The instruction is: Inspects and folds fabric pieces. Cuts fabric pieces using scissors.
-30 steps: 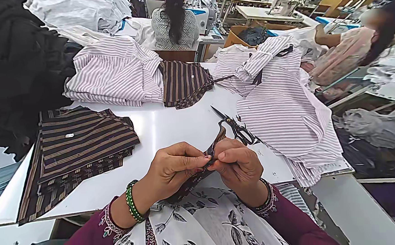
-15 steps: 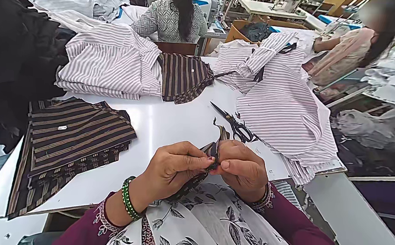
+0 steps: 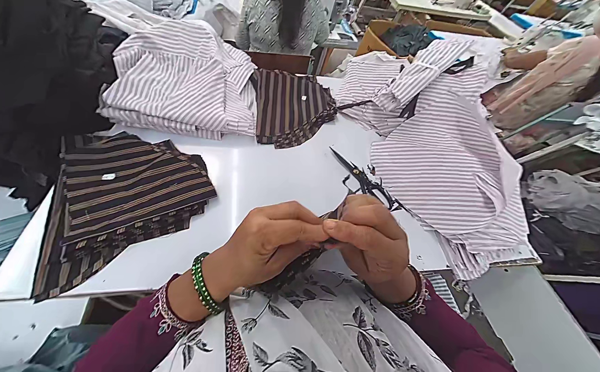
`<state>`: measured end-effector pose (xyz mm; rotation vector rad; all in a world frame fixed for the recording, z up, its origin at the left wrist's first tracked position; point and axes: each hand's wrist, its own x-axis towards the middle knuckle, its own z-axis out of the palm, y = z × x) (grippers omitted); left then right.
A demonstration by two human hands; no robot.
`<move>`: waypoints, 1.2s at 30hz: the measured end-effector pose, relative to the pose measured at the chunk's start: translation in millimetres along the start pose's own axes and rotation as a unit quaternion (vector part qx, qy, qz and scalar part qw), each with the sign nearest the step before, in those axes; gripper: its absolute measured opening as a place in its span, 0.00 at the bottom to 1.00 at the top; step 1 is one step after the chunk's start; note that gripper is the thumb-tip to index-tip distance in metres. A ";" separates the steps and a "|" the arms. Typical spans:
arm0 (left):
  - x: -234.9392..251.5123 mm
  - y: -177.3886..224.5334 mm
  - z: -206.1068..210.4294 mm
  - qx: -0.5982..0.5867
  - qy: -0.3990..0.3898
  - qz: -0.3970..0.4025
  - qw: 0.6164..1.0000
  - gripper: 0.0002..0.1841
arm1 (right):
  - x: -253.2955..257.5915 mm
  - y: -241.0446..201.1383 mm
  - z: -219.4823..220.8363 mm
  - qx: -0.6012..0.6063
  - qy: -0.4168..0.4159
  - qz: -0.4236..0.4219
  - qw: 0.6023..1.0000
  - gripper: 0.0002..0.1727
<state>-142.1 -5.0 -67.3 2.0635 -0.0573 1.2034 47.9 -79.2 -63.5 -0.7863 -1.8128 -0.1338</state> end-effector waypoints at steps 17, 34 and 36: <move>-100.9 -4.2 -35.7 0.191 -0.022 0.007 0.981 0.19 | 12.9 27.4 -10.1 -0.094 0.068 -0.008 0.993 0.07; -97.7 -17.8 -10.6 0.210 -0.042 0.001 0.977 0.08 | 14.1 27.4 -16.4 -0.071 0.095 0.014 0.993 0.06; -98.8 -18.1 -10.3 0.210 -0.035 0.001 0.977 0.08 | 13.3 27.3 -17.1 -0.070 0.096 0.013 0.993 0.07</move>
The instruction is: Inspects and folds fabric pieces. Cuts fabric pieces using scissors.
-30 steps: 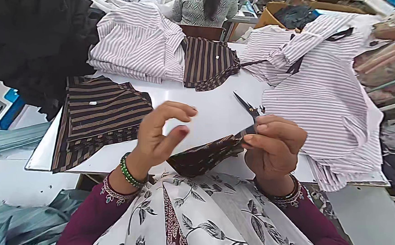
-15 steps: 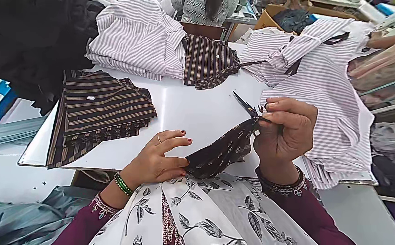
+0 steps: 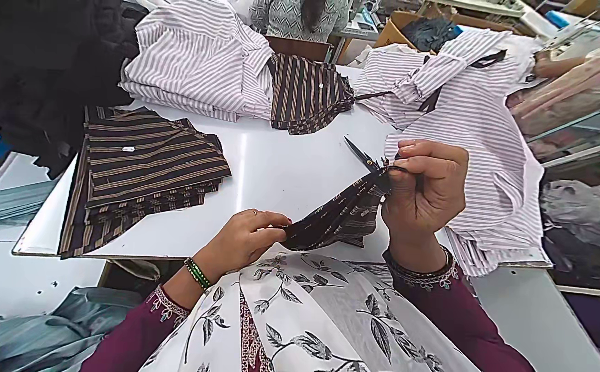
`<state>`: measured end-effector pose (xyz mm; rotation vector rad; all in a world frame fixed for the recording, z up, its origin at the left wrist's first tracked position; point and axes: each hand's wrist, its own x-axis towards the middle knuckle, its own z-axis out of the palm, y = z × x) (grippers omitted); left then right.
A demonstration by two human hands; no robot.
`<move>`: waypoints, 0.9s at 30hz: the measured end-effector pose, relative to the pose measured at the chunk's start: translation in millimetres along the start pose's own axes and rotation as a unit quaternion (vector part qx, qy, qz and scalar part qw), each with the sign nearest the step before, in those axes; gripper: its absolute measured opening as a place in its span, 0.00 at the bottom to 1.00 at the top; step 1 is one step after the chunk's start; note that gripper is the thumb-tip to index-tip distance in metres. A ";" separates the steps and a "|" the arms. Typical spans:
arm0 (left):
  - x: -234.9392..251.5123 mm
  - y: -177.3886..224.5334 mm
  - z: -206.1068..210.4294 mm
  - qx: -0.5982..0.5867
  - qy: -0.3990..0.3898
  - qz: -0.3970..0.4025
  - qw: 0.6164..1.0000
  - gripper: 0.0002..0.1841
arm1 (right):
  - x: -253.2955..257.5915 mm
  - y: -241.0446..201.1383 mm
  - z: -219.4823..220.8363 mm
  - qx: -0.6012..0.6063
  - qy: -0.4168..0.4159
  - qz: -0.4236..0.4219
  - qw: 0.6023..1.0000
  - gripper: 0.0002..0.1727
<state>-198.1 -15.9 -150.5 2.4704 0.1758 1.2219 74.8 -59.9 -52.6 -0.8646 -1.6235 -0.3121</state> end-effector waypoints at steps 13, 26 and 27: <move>7.7 5.8 -10.7 -0.029 0.033 -0.002 0.999 0.06 | -3.3 5.7 -10.4 -0.010 0.020 0.022 0.999 0.08; 18.3 10.4 -25.9 -0.014 -0.056 -0.006 0.998 0.09 | -15.7 10.3 -15.5 -0.009 0.027 0.057 0.998 0.07; 19.3 9.9 -28.7 0.004 -0.074 -0.007 0.997 0.10 | -16.1 10.6 -16.7 -0.007 0.031 0.066 0.997 0.07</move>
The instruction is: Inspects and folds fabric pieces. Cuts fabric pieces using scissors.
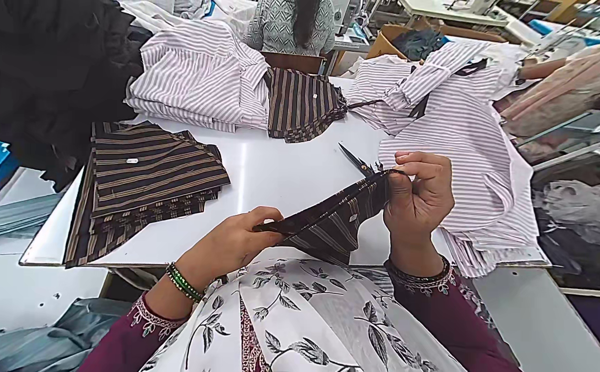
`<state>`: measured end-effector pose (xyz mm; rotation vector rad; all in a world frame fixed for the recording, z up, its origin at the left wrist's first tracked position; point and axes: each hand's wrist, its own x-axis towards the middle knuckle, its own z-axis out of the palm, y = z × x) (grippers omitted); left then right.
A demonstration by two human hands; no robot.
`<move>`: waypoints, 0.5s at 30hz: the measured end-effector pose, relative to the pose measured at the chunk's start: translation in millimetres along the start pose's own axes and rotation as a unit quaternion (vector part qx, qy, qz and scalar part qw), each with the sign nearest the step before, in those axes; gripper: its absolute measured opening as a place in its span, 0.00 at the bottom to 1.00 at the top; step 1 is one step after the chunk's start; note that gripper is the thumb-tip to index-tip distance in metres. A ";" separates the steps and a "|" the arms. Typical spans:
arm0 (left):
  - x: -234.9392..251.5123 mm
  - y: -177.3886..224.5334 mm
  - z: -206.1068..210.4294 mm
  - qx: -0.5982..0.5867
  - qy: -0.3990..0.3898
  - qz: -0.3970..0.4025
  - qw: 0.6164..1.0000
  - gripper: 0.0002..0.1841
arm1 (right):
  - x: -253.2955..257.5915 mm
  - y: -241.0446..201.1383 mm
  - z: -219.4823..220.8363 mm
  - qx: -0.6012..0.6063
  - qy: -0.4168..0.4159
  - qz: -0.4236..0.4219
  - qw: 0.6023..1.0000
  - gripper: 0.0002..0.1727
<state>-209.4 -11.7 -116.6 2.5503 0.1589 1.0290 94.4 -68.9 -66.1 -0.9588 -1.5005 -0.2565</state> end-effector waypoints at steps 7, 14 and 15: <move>8.9 -1.6 -45.7 0.152 0.035 0.026 0.987 0.14 | -9.9 4.2 -11.3 0.067 -0.006 0.123 0.990 0.05; 42.1 25.8 -90.3 0.155 0.038 0.157 0.975 0.08 | -7.5 -0.2 -10.2 0.242 -0.040 0.226 0.943 0.04; 45.3 26.3 -93.0 0.157 0.039 0.167 0.973 0.08 | -6.1 -1.6 -10.7 0.254 -0.040 0.231 0.939 0.04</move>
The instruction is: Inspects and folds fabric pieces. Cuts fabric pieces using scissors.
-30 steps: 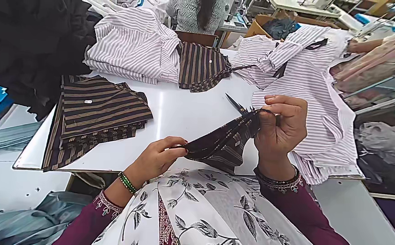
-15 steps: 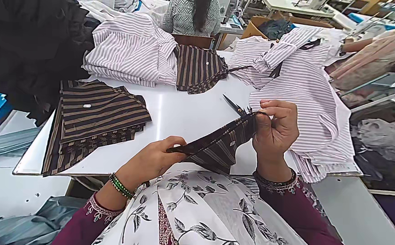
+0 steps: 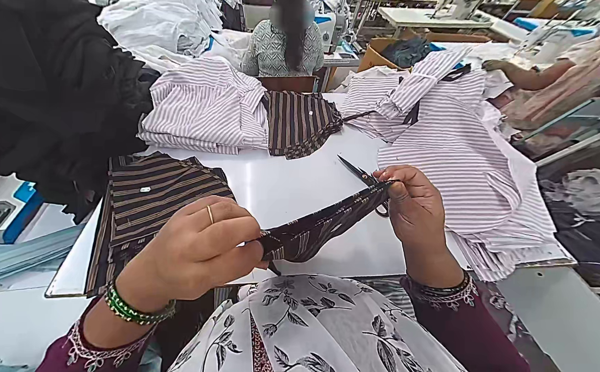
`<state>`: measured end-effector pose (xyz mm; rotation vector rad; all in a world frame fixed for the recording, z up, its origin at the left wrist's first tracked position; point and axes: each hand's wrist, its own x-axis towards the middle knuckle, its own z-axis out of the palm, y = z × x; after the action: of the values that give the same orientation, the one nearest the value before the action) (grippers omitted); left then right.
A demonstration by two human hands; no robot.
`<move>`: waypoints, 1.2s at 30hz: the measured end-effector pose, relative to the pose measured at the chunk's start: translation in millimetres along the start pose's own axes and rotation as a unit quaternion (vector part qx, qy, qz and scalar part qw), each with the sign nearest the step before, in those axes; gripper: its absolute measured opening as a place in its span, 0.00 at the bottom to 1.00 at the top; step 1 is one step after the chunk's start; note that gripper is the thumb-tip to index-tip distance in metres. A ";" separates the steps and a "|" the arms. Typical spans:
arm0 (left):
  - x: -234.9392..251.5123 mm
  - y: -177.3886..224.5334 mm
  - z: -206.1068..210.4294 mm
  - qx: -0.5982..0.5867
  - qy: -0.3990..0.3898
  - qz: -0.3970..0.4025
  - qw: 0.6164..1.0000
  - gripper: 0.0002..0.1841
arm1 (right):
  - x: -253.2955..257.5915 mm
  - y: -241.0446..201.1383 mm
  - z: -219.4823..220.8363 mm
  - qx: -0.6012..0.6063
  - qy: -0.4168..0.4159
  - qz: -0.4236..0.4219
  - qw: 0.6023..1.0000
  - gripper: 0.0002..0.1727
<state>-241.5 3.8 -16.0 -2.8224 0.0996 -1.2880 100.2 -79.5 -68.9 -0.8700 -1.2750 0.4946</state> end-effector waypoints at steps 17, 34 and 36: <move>9.6 -1.5 -7.2 0.010 0.007 0.003 1.000 0.12 | 5.1 11.9 -7.3 0.030 -0.050 -0.041 0.997 0.07; 27.3 12.1 -3.6 -0.036 0.023 -0.044 0.998 0.08 | 2.5 20.2 -11.7 -0.003 -0.077 -0.020 0.997 0.07; 20.2 3.7 -5.3 0.004 -0.029 -0.051 0.998 0.12 | 4.2 15.7 -19.2 -0.025 -0.059 -0.038 0.997 0.06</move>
<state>-232.5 -1.4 2.4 -2.8908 -0.0520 -1.2194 121.9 -72.5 -79.5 -0.8400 -1.4291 0.4611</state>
